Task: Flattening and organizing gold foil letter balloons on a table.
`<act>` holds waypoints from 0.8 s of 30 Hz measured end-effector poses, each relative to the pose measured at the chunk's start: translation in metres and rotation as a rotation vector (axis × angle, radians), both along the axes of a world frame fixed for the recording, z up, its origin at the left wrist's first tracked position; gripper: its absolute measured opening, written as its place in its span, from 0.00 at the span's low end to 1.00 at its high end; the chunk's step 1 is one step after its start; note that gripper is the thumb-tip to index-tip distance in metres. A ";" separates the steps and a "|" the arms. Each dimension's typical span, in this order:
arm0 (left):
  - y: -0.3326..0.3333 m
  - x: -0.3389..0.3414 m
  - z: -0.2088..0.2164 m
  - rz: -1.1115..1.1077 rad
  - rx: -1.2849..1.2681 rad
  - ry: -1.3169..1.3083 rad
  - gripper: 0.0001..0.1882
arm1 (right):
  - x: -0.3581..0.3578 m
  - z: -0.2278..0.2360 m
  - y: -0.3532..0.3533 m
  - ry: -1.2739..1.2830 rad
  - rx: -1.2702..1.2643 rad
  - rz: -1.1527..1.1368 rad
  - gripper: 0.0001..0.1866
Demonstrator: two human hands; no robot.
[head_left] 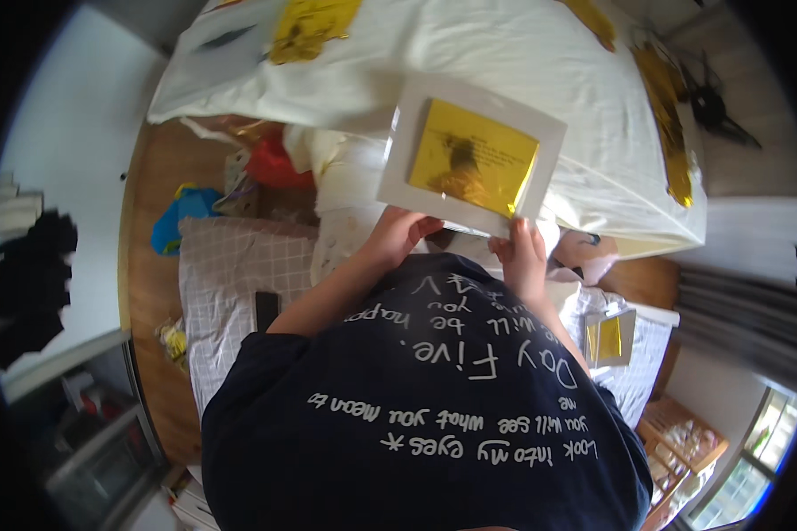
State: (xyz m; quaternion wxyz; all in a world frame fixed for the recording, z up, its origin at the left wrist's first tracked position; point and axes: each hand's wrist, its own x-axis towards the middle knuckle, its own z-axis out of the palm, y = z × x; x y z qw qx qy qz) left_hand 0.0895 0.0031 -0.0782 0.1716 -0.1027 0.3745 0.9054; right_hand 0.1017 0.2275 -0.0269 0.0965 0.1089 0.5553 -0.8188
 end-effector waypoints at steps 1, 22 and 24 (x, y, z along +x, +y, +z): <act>-0.012 -0.001 -0.003 0.101 0.092 0.045 0.18 | 0.005 0.004 -0.008 0.005 0.063 0.006 0.15; -0.237 -0.014 -0.075 0.840 -1.418 0.277 0.08 | 0.041 -0.052 0.011 0.099 0.026 -0.038 0.19; -0.228 -0.022 -0.069 0.812 -1.516 0.372 0.08 | 0.043 -0.053 0.012 0.089 0.036 -0.039 0.19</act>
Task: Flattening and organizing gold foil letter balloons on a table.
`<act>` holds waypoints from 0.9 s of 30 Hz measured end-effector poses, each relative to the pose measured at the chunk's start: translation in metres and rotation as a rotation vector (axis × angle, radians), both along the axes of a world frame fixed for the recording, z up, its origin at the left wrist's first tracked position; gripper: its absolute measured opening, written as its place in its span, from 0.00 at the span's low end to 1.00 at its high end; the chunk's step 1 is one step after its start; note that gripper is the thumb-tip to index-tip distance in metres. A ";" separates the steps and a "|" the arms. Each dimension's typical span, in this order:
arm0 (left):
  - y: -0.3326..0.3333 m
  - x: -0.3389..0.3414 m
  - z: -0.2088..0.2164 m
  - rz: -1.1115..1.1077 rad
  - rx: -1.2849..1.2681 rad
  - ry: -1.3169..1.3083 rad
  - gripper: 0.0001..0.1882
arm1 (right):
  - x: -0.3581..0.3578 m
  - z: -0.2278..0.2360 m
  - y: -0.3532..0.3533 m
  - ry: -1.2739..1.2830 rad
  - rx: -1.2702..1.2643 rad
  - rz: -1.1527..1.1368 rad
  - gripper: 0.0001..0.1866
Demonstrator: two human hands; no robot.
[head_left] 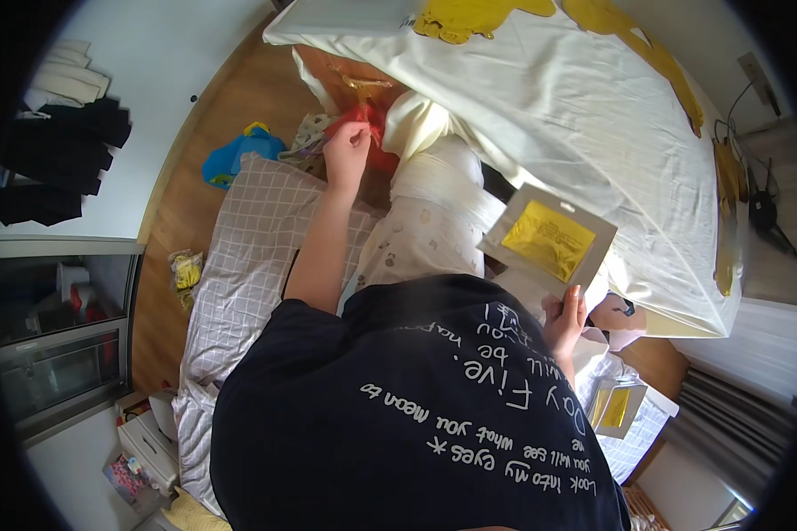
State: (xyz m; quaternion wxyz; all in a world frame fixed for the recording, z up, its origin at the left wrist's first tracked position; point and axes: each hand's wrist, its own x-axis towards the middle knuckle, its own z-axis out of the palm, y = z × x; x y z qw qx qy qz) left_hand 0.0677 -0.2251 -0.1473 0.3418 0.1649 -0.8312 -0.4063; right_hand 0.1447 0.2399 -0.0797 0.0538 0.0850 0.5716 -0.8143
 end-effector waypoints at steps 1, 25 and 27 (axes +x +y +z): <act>0.000 -0.004 -0.001 0.016 0.026 0.061 0.08 | 0.000 0.000 -0.001 -0.012 0.008 0.001 0.19; -0.017 -0.033 -0.043 0.016 -0.295 -0.120 0.08 | -0.005 -0.025 0.009 -0.181 -0.099 0.010 0.19; -0.021 -0.035 -0.039 -0.007 -0.357 -0.211 0.07 | -0.007 -0.024 0.008 -0.202 -0.101 -0.009 0.19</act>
